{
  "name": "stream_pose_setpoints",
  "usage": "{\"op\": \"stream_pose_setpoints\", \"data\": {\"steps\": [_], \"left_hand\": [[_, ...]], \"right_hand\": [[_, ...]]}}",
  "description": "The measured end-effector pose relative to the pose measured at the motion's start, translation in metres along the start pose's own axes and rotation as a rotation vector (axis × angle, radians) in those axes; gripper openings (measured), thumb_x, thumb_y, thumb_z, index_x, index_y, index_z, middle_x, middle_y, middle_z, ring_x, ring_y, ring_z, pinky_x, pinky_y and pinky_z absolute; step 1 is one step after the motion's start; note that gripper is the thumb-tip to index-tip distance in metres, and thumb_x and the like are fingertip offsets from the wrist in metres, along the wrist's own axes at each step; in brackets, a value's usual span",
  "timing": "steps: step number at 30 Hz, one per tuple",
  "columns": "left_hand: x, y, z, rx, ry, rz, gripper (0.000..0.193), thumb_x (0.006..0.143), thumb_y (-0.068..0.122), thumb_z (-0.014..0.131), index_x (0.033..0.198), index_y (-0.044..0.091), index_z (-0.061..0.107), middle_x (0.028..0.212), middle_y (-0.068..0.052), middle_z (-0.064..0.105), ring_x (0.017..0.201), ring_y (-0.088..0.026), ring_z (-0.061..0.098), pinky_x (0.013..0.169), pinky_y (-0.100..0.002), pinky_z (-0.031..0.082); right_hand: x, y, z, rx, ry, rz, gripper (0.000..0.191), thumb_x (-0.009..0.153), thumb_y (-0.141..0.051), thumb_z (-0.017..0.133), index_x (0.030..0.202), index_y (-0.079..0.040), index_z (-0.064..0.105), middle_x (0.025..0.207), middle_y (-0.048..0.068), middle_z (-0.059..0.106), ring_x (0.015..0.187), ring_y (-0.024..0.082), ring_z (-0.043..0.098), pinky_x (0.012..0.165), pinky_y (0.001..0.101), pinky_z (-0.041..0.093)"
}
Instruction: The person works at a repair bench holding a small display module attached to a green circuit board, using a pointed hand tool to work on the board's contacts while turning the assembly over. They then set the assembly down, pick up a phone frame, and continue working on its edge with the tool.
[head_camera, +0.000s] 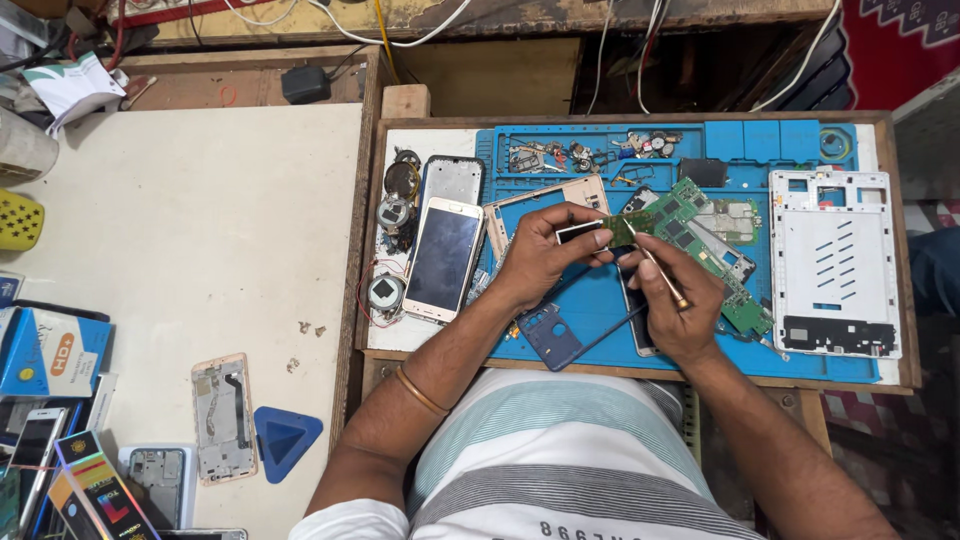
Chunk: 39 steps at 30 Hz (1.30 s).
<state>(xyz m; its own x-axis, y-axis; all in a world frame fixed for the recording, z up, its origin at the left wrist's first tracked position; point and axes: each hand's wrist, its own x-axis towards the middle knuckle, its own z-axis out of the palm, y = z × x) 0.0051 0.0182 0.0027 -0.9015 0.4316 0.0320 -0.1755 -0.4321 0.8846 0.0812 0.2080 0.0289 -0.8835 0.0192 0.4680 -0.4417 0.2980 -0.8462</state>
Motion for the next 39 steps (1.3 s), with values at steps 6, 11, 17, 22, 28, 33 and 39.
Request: {"op": "stream_pose_setpoints", "data": {"steps": [6,11,17,22,28,33,39], "left_hand": [[-0.0019,-0.0003,0.0008,0.009,0.003,0.004,0.021,0.098,0.009,0.073,0.115,-0.002,0.069,0.104,-0.013,0.074,0.086,-0.017,0.075,0.073,-0.027,0.062],[-0.0015,-0.0042,-0.0004,0.02,-0.018,0.018,0.021,0.098,0.01,0.074,0.114,-0.002,0.069,0.102,-0.013,0.074,0.086,-0.017,0.075,0.073,-0.027,0.062],[-0.0007,-0.0043,-0.0009,0.031,-0.039,0.018,0.021,0.098,0.01,0.073,0.115,-0.001,0.069,0.102,-0.013,0.075,0.088,-0.017,0.075,0.074,-0.027,0.063],[-0.0014,-0.0035,0.0013,0.031,-0.031,0.006,0.021,0.098,0.01,0.074,0.114,-0.002,0.069,0.102,-0.013,0.074,0.086,-0.017,0.075,0.073,-0.027,0.062],[-0.0012,-0.0033,0.0032,0.022,-0.043,0.001,0.022,0.098,0.01,0.074,0.115,-0.002,0.07,0.102,-0.013,0.074,0.087,-0.017,0.075,0.074,-0.027,0.062],[-0.002,-0.0033,0.0043,0.037,-0.028,-0.005,0.021,0.097,0.011,0.074,0.113,-0.002,0.07,0.103,-0.013,0.074,0.085,-0.017,0.075,0.072,-0.027,0.062],[-0.0016,-0.0027,0.0034,0.044,-0.035,0.012,0.021,0.098,0.012,0.074,0.114,-0.002,0.07,0.102,-0.013,0.075,0.087,-0.016,0.075,0.073,-0.027,0.063]], "right_hand": [[0.0,-0.0057,-0.0004,-0.084,0.012,-0.025,0.023,0.107,-0.012,0.064,0.125,0.001,0.07,0.106,0.013,0.075,0.079,0.013,0.069,0.071,0.0245,0.055],[-0.0007,-0.0042,-0.0002,-0.057,0.023,0.002,0.021,0.105,-0.009,0.065,0.123,0.0,0.071,0.105,0.013,0.075,0.079,0.013,0.069,0.069,0.0244,0.056],[-0.0008,-0.0011,-0.0006,-0.047,-0.023,-0.032,0.022,0.105,-0.01,0.065,0.124,0.0,0.07,0.108,0.013,0.075,0.083,0.013,0.071,0.07,0.0239,0.058],[-0.0019,-0.0017,-0.0023,-0.044,0.008,0.001,0.022,0.106,-0.01,0.064,0.125,0.0,0.07,0.108,0.013,0.075,0.082,0.013,0.07,0.071,0.0243,0.056],[-0.0036,-0.0015,-0.0032,-0.051,-0.017,-0.006,0.023,0.106,-0.012,0.064,0.125,0.0,0.07,0.107,0.012,0.075,0.08,0.013,0.07,0.07,0.0239,0.056],[-0.0036,-0.0011,-0.0043,-0.027,0.033,0.022,0.023,0.107,-0.011,0.063,0.126,0.0,0.07,0.108,0.012,0.076,0.08,0.012,0.069,0.071,0.0245,0.055],[-0.0043,-0.0009,-0.0041,-0.015,-0.018,0.025,0.024,0.106,-0.011,0.064,0.126,0.0,0.069,0.107,0.012,0.075,0.08,0.012,0.069,0.069,0.0239,0.056]]}}
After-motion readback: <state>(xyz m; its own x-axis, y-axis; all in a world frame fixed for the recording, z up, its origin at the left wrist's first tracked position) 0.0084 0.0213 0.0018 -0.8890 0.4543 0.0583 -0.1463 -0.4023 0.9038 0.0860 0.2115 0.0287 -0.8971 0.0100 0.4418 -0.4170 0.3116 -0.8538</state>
